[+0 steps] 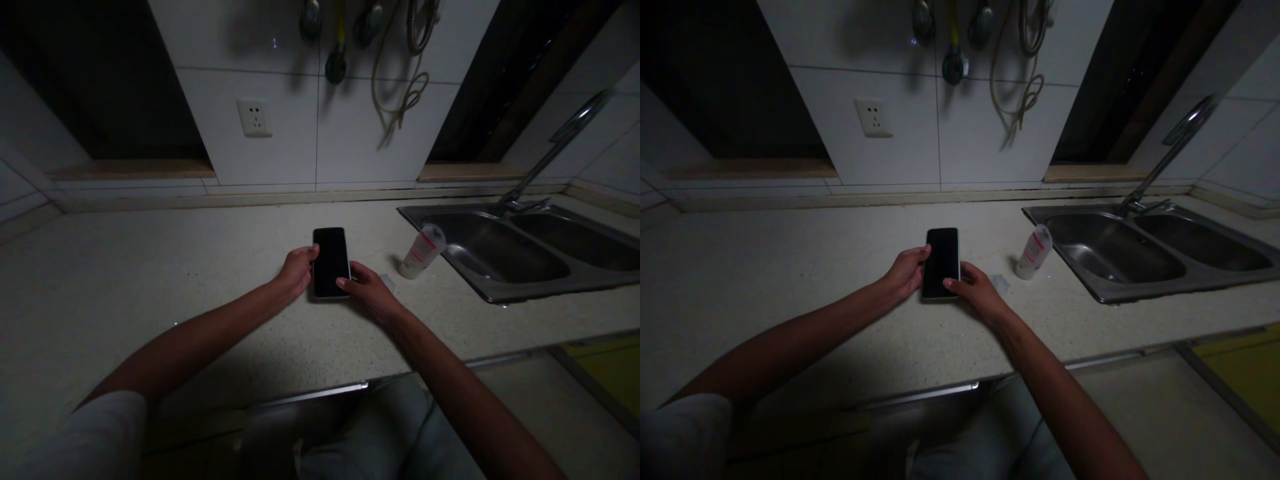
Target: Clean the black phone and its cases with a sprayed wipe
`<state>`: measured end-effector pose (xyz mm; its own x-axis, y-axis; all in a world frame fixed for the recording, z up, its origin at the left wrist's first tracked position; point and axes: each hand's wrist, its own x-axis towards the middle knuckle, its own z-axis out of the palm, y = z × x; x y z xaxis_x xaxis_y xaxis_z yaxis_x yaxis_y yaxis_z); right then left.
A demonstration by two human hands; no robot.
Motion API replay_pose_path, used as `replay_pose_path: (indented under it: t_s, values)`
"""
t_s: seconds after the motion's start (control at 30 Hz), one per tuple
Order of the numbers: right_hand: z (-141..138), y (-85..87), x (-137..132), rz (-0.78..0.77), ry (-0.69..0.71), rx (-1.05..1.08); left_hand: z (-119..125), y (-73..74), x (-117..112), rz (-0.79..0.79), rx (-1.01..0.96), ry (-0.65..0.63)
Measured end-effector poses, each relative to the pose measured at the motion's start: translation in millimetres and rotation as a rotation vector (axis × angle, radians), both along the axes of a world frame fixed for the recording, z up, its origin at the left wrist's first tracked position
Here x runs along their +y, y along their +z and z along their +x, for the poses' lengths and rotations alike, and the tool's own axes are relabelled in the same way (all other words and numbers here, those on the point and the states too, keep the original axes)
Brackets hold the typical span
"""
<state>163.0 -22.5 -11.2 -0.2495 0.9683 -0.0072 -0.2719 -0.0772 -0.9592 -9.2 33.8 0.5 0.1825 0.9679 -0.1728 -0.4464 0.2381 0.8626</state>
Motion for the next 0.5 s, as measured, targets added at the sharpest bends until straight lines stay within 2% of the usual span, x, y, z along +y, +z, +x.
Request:
replay_pose_path:
  t_s: [0.1,0.17,0.4,0.5]
  values:
    - [-1.4,1.3,-5.0,-0.087,0.207,-0.011,-2.1,-3.2,3.8,-0.001,0.006,0.056]
    - [-1.7,1.6,-6.5,-0.113,0.256,-0.009,-2.0,-4.6,3.4,0.008,0.018,0.056]
    - [-1.0,1.4,-3.6,-0.126,0.164,0.027,2.8,1.5,-4.7,0.167,0.047,0.087]
    - [0.2,-0.2,-2.8,-0.133,0.124,0.008,4.1,4.7,-5.7,0.158,0.051,0.079]
